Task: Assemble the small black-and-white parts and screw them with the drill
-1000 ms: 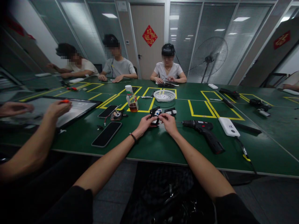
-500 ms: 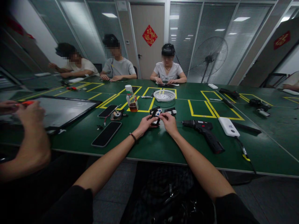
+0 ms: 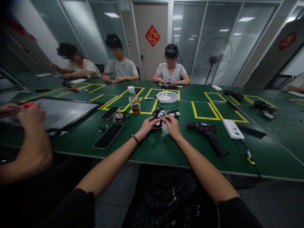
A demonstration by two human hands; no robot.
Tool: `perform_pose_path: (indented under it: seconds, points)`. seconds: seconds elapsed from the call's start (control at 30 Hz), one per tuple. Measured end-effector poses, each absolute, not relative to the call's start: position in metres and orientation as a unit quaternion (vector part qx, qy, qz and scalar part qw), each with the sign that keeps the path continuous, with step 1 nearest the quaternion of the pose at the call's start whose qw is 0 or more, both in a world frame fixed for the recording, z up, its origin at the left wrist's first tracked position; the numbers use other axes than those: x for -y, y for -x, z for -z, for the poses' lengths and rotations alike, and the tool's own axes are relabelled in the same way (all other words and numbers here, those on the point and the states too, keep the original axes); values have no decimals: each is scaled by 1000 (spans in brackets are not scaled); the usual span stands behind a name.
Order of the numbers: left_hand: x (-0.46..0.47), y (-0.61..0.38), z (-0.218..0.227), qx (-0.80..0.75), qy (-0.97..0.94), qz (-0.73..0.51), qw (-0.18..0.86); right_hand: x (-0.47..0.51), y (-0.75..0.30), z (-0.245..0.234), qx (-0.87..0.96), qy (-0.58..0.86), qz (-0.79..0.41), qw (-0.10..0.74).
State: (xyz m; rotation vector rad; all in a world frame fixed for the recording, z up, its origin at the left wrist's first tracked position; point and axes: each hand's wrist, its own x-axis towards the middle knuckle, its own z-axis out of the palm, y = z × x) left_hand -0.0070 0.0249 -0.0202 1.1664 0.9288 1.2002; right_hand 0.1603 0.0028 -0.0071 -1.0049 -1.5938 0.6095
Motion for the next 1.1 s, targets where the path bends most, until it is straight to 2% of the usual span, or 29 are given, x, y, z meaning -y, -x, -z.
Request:
perform_pose_path:
  seconds: [0.67,0.93,1.1]
  points:
    - [-27,9,24,-398,-513,-508,566,-8,-161,14,668,407,-311,539]
    - [-25,9,22,-397,-491,-514,581,3,-161,8,743,399,-169,510]
    - [-27,9,21,-395,-492,-509,586,3,-165,5,721,415,-145,536]
